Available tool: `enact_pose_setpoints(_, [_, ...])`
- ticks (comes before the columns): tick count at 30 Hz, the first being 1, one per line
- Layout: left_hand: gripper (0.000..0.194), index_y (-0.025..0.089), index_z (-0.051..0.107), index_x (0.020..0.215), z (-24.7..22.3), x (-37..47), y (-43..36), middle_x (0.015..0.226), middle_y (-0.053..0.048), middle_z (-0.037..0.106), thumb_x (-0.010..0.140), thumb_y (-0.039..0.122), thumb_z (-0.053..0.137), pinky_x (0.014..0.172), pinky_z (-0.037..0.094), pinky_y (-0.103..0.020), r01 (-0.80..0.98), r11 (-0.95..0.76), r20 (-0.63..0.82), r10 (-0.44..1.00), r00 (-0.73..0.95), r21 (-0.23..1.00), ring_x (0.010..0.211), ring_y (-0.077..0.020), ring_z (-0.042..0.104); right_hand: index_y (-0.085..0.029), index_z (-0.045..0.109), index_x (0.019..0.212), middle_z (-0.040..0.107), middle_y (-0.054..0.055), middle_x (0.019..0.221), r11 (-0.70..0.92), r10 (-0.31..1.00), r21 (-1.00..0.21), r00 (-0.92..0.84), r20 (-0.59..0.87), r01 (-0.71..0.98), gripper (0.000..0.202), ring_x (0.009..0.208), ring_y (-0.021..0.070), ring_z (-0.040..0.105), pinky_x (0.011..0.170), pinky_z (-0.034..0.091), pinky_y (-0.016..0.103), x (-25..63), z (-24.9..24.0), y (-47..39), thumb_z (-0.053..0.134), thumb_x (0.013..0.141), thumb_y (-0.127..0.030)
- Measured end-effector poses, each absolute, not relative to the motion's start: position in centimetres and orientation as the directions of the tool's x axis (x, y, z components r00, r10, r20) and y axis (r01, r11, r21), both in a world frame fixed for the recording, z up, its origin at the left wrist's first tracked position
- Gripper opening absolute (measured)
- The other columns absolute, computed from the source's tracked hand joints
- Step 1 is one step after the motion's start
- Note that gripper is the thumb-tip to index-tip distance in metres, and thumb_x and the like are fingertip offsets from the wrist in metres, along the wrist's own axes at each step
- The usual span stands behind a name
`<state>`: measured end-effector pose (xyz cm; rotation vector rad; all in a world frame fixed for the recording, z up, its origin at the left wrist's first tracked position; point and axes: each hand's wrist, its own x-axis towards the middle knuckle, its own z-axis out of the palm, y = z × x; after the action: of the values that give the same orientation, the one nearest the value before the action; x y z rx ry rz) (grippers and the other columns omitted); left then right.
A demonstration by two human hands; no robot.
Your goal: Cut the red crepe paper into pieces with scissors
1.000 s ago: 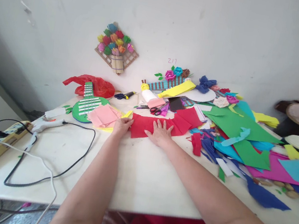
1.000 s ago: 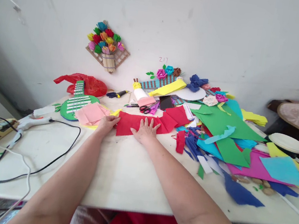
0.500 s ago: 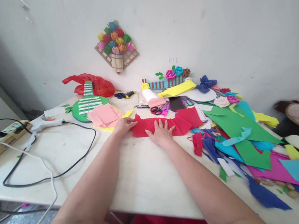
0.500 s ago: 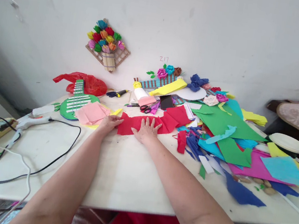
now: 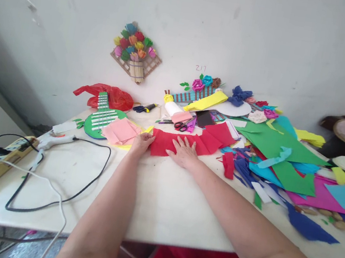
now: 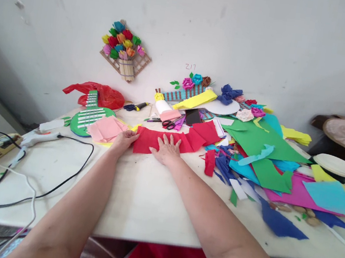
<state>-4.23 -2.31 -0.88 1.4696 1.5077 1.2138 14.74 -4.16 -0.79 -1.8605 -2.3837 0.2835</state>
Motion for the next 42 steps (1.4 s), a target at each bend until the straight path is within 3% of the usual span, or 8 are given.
enact_pose_setpoints(3, [0.022, 0.02, 0.058, 0.071, -0.5, -4.1, -2.3, 0.051, 0.001, 0.055, 0.067, 0.042, 0.059, 0.051, 0.036, -0.025, 0.551, 0.02, 0.104, 0.976, -0.192, 0.834, 0.05, -0.015, 0.053, -0.022, 0.023, 0.145, 0.008, 0.003, 0.153, 0.23, 0.968, -0.213, -0.245, -0.049, 0.95, 0.073, 0.139, 0.0298, -0.003, 0.106, -0.004, 0.057, 14.7, -0.9, -4.1, 0.018, 0.085, -0.063])
enact_pose_setpoints(6, [0.02, 0.021, 0.063, 0.079, 0.3, -4.0, -2.6, 0.062, -0.004, 0.063, 0.069, 0.038, 0.057, 0.065, 0.042, -0.032, 0.73, 0.127, 0.153, 0.94, -0.304, 0.671, 0.071, -0.0239, 0.061, -0.022, 0.024, 0.144, 0.009, 0.003, 0.153, 0.23, 0.969, -0.214, -0.243, -0.037, 0.949, 0.073, 0.139, 0.0306, -0.001, 0.105, -0.004, 0.058, 14.7, -1.1, -4.0, 0.019, 0.085, -0.063])
enact_pose_setpoints(11, [0.036, 0.02, 0.059, 0.109, 1.6, -4.4, -3.8, 0.099, -0.01, 0.066, 0.079, 0.03, 0.043, 0.084, 0.039, -0.042, 0.689, 0.194, 0.318, 0.778, -0.542, 0.698, 0.098, -0.03, 0.057, -0.02, 0.031, 0.142, 0.017, 0.007, 0.152, 0.237, 0.972, -0.191, -0.232, 0.045, 0.953, 0.076, 0.138, 0.0341, 0.004, 0.106, -0.006, 0.057, 14.6, -1.1, -4.1, 0.024, 0.083, -0.066])
enact_pose_setpoints(15, [0.034, 0.021, 0.06, 0.109, 1.4, -4.6, -3.8, 0.102, -0.009, 0.065, 0.08, 0.027, 0.043, 0.086, 0.04, -0.041, 0.69, 0.254, 0.389, 0.673, -0.63, 0.678, 0.103, -0.0277, 0.054, -0.019, 0.031, 0.142, 0.015, 0.006, 0.152, 0.338, 0.937, -0.172, -0.314, 0.153, 0.925, 0.074, 0.139, 0.0308, 0.005, 0.107, -0.008, 0.054, 14.6, -0.9, -4.3, 0.024, 0.084, -0.064])
enact_pose_setpoints(18, [0.028, 0.02, 0.066, 0.098, 0.6, -4.4, -3.5, 0.103, -0.01, 0.065, 0.076, 0.025, 0.051, 0.089, 0.04, -0.035, 0.785, 0.219, 0.464, 0.703, -0.538, 0.579, 0.112, -0.0244, 0.049, -0.021, 0.031, 0.142, 0.015, 0.004, 0.152, 0.433, 0.9, -0.164, -0.413, 0.142, 0.886, 0.071, 0.139, 0.0277, 0.005, 0.108, -0.008, 0.052, 14.5, -0.8, -4.6, 0.024, 0.086, -0.062])
enact_pose_setpoints(21, [0.024, 0.022, 0.069, 0.093, -0.1, -4.2, -3.2, 0.112, -0.007, 0.064, 0.074, 0.027, 0.055, 0.103, 0.027, -0.04, 0.894, 0.119, 0.506, 0.788, -0.35, 0.432, 0.123, -0.0256, 0.038, -0.021, 0.031, 0.142, 0.017, 0.004, 0.152, 0.439, 0.898, -0.182, -0.436, 0.058, 0.88, 0.07, 0.139, 0.0274, 0.005, 0.108, -0.006, 0.053, 14.3, -0.8, -4.6, 0.024, 0.086, -0.063])
enact_pose_setpoints(27, [0.026, 0.03, 0.069, 0.095, -0.9, -3.9, -2.6, 0.128, 0.002, 0.055, 0.078, 0.039, 0.052, 0.109, 0.005, -0.053, 0.91, 0.108, 0.378, 0.885, -0.271, 0.401, 0.133, -0.027, 0.024, -0.02, 0.031, 0.142, 0.018, 0.005, 0.151, 0.431, 0.901, -0.184, -0.431, 0.046, 0.883, 0.07, 0.139, 0.028, 0.006, 0.108, -0.004, 0.055, 14.3, -0.9, -4.5, 0.024, 0.086, -0.061])
enact_pose_setpoints(42, [0.034, 0.028, 0.065, 0.104, -0.7, -3.4, -2.4, 0.126, 0.0, 0.057, 0.083, 0.04, 0.042, 0.11, 0.011, -0.05, 0.914, 0.082, 0.333, 0.915, -0.227, 0.397, 0.132, -0.0225, 0.029, -0.019, 0.031, 0.142, 0.018, 0.005, 0.151, 0.435, 0.9, -0.18, -0.433, 0.05, 0.882, 0.07, 0.139, 0.0283, 0.007, 0.108, -0.004, 0.055, 14.3, -1.0, -4.5, 0.024, 0.086, -0.061])
